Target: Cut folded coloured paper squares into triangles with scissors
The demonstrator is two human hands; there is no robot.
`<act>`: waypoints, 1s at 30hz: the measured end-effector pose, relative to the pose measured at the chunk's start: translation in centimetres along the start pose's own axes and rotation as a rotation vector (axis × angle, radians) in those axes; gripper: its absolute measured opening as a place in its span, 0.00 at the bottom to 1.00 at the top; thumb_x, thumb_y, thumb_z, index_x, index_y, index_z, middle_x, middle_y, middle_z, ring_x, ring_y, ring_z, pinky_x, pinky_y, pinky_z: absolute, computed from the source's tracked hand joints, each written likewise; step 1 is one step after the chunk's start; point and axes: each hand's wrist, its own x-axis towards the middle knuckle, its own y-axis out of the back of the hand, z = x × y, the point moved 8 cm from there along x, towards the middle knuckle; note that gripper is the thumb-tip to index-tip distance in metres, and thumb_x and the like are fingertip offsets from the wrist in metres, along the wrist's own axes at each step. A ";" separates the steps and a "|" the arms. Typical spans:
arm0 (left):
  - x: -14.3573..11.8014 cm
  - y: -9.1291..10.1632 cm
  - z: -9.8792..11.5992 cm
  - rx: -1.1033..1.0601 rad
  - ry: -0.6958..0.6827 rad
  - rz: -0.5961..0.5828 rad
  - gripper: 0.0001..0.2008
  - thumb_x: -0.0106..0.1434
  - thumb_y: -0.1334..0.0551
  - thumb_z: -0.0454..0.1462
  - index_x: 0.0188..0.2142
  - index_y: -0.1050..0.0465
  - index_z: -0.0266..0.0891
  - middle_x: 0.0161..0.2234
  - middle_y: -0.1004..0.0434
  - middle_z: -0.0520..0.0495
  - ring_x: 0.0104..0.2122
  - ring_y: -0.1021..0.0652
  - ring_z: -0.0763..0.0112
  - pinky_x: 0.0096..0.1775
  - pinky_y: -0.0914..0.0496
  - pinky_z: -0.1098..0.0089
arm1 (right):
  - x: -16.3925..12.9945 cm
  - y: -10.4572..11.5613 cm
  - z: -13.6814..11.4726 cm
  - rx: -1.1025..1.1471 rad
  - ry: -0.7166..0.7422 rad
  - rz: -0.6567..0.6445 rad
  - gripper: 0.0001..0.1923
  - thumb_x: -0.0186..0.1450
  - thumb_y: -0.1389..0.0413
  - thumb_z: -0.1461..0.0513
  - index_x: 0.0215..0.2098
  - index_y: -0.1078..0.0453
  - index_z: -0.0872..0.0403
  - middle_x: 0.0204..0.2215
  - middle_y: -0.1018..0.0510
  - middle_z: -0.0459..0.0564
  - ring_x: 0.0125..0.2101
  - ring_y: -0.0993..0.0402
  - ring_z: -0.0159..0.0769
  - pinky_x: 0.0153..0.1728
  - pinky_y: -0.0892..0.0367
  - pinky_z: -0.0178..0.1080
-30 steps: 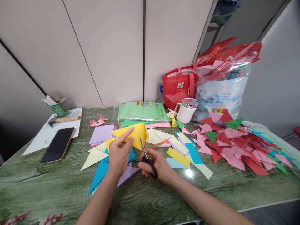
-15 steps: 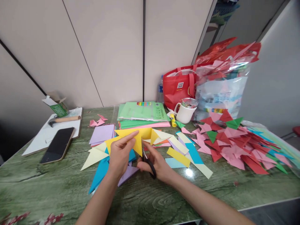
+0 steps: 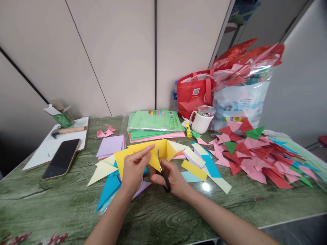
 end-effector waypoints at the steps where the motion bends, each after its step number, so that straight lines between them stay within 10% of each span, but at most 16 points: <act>1: 0.0 0.0 0.0 -0.013 0.009 0.001 0.12 0.51 0.35 0.36 0.37 0.21 0.40 0.35 0.19 0.47 0.37 0.23 0.66 0.40 0.31 0.69 | 0.0 0.0 0.0 0.000 -0.002 0.001 0.24 0.48 0.39 0.44 0.25 0.38 0.55 0.21 0.36 0.42 0.22 0.43 0.29 0.24 0.42 0.34; 30: -0.4 -1.1 -0.4 -0.158 0.079 -0.005 0.12 0.50 0.33 0.36 0.37 0.21 0.42 0.40 0.20 0.48 0.41 0.24 0.68 0.42 0.32 0.73 | 0.0 1.3 1.0 0.106 -0.037 0.118 0.23 0.41 0.32 0.52 0.26 0.36 0.54 0.19 0.33 0.41 0.20 0.41 0.28 0.23 0.40 0.33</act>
